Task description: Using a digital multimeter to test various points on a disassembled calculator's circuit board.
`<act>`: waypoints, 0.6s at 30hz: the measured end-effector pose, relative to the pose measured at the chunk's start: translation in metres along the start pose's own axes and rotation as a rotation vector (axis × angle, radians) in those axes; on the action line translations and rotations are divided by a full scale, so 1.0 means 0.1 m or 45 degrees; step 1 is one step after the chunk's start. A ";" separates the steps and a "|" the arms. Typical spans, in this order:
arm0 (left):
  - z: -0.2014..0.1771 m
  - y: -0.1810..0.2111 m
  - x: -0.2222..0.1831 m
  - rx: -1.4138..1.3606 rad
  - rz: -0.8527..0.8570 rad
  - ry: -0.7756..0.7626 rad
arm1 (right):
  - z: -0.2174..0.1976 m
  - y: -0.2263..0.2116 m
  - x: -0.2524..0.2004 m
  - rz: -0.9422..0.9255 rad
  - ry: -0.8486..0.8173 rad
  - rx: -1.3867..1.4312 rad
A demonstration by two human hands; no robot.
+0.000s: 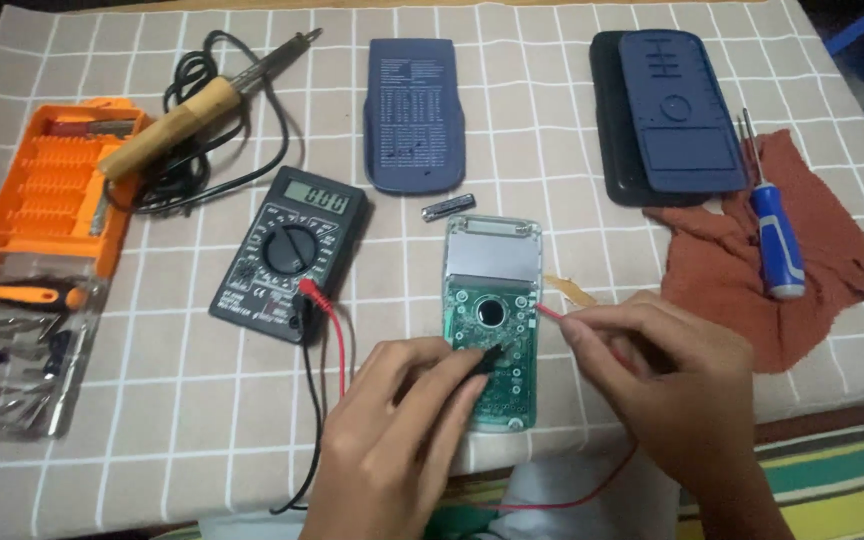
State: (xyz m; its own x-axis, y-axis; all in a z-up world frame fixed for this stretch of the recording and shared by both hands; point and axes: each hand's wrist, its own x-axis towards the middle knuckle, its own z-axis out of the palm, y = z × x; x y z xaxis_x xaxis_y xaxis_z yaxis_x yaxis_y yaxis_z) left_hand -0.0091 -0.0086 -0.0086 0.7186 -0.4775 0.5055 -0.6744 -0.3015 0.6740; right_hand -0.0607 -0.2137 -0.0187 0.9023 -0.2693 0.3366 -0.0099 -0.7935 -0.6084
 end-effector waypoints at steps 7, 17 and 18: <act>0.05 -0.05 0.03 -0.051 -0.063 0.026 | -0.01 0.02 0.00 0.044 -0.022 0.004; 0.07 -0.02 0.10 -0.018 -0.043 0.052 | 0.00 0.07 0.01 0.075 -0.077 -0.013; 0.07 -0.03 0.11 -0.006 0.014 0.046 | 0.00 0.08 0.01 0.091 -0.090 -0.034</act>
State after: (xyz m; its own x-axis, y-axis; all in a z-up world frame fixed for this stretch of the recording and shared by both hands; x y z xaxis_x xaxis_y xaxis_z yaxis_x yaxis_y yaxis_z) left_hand -0.0003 -0.0190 -0.0084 0.7169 -0.4508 0.5318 -0.6815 -0.2923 0.6709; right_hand -0.0597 -0.2201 -0.0235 0.9271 -0.2872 0.2408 -0.0859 -0.7882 -0.6094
